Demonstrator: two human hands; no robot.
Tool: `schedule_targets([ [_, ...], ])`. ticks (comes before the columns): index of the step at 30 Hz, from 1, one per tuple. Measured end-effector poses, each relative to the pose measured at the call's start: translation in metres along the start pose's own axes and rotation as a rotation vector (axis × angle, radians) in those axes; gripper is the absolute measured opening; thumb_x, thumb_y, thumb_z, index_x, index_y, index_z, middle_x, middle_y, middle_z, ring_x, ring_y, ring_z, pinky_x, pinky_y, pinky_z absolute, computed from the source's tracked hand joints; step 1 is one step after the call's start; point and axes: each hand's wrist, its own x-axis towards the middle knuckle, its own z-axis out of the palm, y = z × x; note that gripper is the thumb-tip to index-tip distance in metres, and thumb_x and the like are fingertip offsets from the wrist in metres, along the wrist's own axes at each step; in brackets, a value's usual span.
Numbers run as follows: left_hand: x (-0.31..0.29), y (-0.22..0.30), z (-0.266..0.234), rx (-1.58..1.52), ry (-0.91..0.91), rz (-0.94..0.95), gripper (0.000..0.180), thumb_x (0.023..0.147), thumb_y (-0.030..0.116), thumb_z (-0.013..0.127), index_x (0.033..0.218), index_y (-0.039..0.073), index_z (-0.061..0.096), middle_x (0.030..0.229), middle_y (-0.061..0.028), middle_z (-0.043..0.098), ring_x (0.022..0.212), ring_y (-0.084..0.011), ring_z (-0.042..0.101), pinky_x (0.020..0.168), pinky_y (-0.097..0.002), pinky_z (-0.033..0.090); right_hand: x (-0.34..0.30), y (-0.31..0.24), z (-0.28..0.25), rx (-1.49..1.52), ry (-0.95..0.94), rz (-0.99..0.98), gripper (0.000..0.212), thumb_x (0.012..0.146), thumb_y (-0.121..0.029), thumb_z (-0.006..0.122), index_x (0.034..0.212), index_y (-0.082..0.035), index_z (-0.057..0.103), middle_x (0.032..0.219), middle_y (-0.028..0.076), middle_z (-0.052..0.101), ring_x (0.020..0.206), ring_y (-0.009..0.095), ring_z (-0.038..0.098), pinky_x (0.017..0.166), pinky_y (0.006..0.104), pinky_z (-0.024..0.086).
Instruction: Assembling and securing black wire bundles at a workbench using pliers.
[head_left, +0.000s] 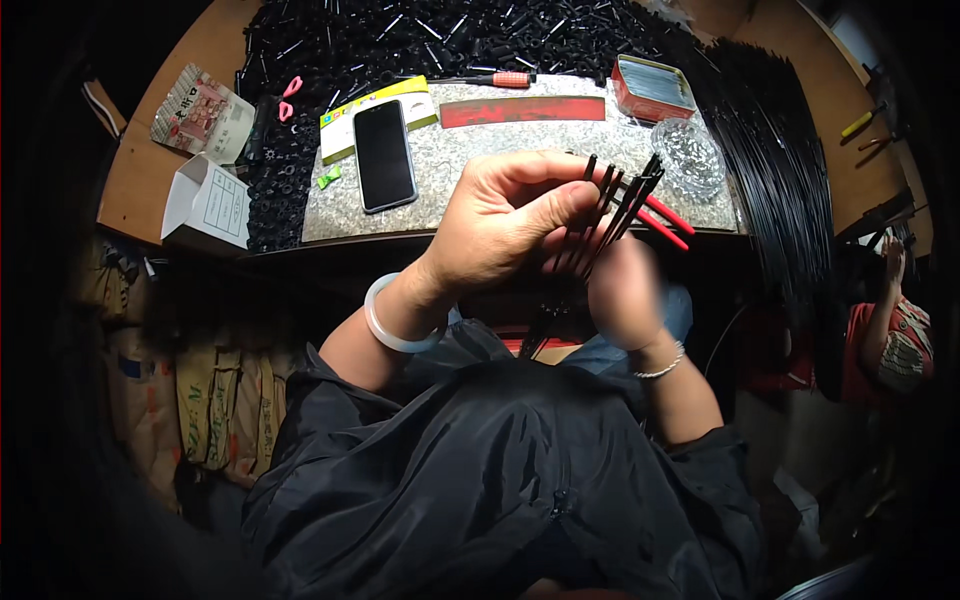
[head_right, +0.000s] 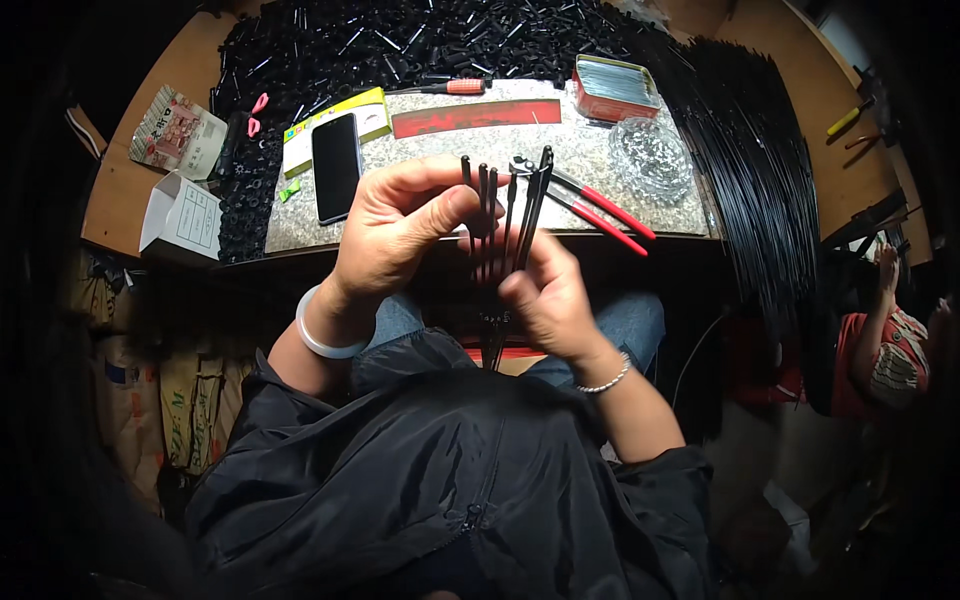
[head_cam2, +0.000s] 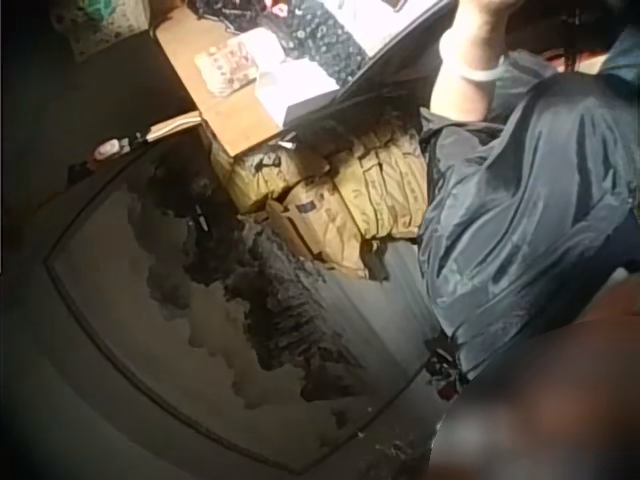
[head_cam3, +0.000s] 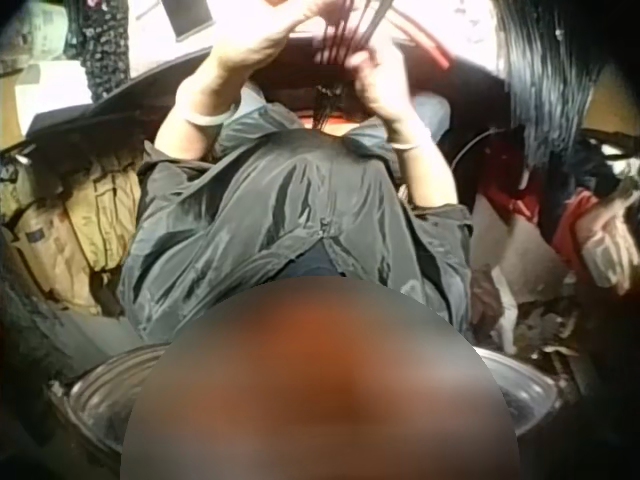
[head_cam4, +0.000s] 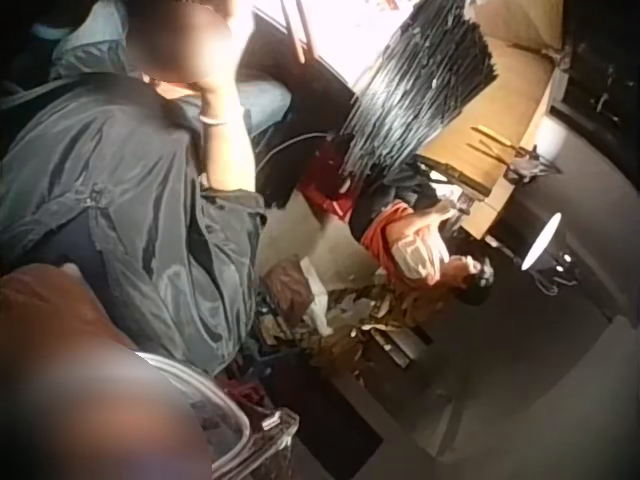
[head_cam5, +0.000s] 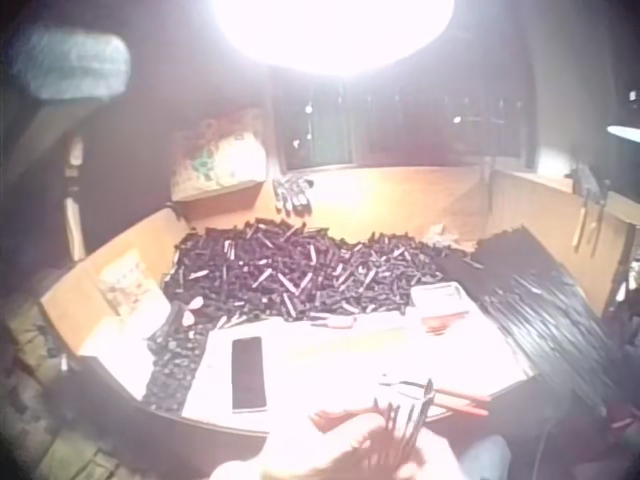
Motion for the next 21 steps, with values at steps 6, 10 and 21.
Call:
schedule_targets([
  [6,0.005,0.002,0.000,0.090,0.008,0.098,0.015,0.083,0.001,0.062,0.096,-0.006,0.065,0.089,-0.0128,0.067,0.080,-0.0165,0.064,0.074,-0.0274,0.052,0.031,-0.069,0.014,0.215,-0.019,-0.227,0.028,0.090,-0.025,0.057,0.104,0.000,0.056,0.110,0.012,0.057,0.097,0.016,0.056,0.091,0.0278,0.042],
  [10,0.000,0.008,0.005,0.201,-0.004,0.173,0.014,0.075,-0.004,0.069,0.089,-0.005,0.067,0.084,-0.0125,0.068,0.077,-0.0159,0.065,0.070,-0.0262,0.051,0.024,-0.064,0.013,0.010,0.071,-0.212,0.021,0.091,-0.021,0.057,0.096,-0.001,0.056,0.106,0.012,0.056,0.098,0.017,0.053,0.086,0.0285,0.041],
  [21,-0.087,-0.002,-0.189,1.664,0.805,0.169,0.016,0.076,0.005,0.064,0.092,0.003,0.066,0.091,-0.0157,0.063,0.083,-0.0310,0.061,0.074,-0.0374,0.050,0.018,-0.074,-0.002,0.225,-0.054,-0.093,0.030,0.083,-0.032,0.066,0.095,-0.012,0.048,0.102,0.006,0.044,0.093,0.020,0.043,0.085,0.0402,0.040],
])
